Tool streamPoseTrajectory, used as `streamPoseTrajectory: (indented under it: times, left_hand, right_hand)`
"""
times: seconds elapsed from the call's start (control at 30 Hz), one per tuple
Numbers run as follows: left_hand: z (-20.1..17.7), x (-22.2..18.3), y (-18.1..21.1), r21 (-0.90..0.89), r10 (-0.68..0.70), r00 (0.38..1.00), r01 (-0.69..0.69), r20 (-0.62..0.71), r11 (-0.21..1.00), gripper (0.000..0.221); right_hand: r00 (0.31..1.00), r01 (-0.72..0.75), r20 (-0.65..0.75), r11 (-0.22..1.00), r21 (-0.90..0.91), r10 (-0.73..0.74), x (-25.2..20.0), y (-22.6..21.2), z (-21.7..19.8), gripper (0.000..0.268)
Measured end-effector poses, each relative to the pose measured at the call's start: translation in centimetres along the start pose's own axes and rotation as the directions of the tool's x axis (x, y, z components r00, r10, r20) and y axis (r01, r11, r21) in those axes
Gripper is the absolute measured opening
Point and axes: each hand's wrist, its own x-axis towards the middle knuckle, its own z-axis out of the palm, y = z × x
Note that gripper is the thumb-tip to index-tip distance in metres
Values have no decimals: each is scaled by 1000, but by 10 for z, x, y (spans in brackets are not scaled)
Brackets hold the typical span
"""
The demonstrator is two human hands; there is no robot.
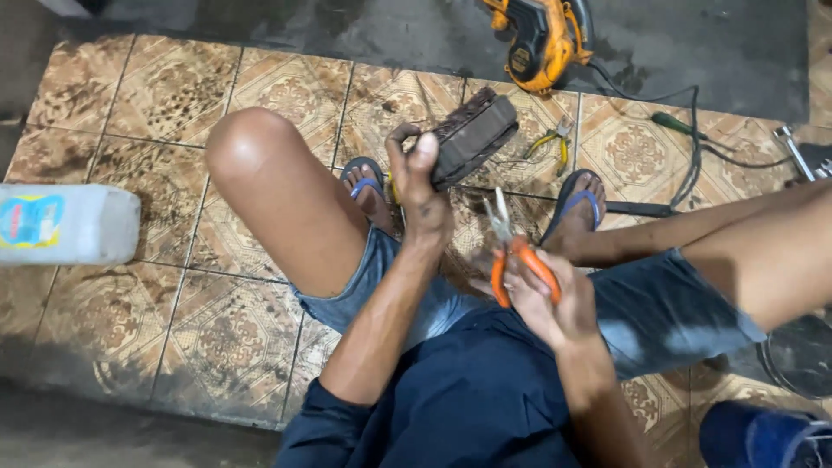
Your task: Disassembling a motor stator by pulling out copper wire windings using pliers and a screwdriver
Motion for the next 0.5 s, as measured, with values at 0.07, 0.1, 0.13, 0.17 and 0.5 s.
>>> streamPoseTrajectory:
  times: [0.07,0.1,0.13,0.17,0.5]
  left_hand:
    - [17,-1,21,-49,-2,1000,3,18,999,50]
    - [24,-1,34,-99,0,1000,3,29,995,47]
    - [25,0,34,-98,1,1000,2,29,995,47]
    - [25,0,35,-136,-11,1000,14,24,991,44]
    - [24,-2,33,-135,-41,997,50,70,990,47]
  right_hand:
    - [997,-74,21,997,7,74,21,-1,-34,39]
    - [987,-155,46,988,10,154,32,0,-50,45]
    - [987,-155,47,988,11,154,28,1,-25,45]
    - [994,-110,21,992,63,109,24,2,-1,27]
    - [996,41,85,961,-272,-19,33,3,-20,48]
